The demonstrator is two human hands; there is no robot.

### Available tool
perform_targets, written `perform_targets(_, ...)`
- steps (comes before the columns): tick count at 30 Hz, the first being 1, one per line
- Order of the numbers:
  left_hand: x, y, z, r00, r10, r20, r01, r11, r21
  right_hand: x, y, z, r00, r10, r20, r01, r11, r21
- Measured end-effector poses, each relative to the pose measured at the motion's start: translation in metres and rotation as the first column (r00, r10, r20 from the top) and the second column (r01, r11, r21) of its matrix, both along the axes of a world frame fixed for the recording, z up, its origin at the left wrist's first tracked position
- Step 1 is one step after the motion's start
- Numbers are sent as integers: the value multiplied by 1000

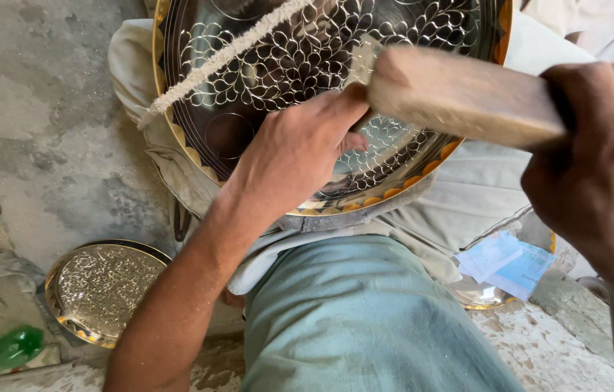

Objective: The person uses a wooden mallet and a small metal punch to create a patterned texture on a round metal plate. They repeatedly strike the punch against the plate surface to form a decorative design.

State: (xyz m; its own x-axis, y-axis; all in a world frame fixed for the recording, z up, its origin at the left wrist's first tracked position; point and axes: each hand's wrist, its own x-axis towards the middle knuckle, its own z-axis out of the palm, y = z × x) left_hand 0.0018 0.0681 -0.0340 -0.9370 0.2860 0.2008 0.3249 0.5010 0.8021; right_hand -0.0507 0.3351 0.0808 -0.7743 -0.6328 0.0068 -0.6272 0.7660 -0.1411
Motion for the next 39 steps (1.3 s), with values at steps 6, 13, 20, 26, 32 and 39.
perform_targets(6,-17,-6,20,992,-124,1,124,990,-70,29,39,-34,799,-402,447,554,781,-289)
perform_targets(13,-28,3,19,964,-241,111,257,952,-166,45,34,-50,892,-424,158,452,854,-256)
perform_targets(20,-3,2,10,995,-45,84,47,999,-24,14,8,-35,985,-163,-54,151,971,-184)
perform_targets(26,20,7,4,967,241,87,-242,970,7,-10,-21,13,1000,-10,9,10,999,41)
perform_targets(32,40,12,9,891,450,51,-453,886,100,-29,-68,51,993,107,55,-113,985,134)
perform_targets(39,55,25,4,797,603,-23,-602,797,40,-29,-91,71,986,139,91,-163,922,352)
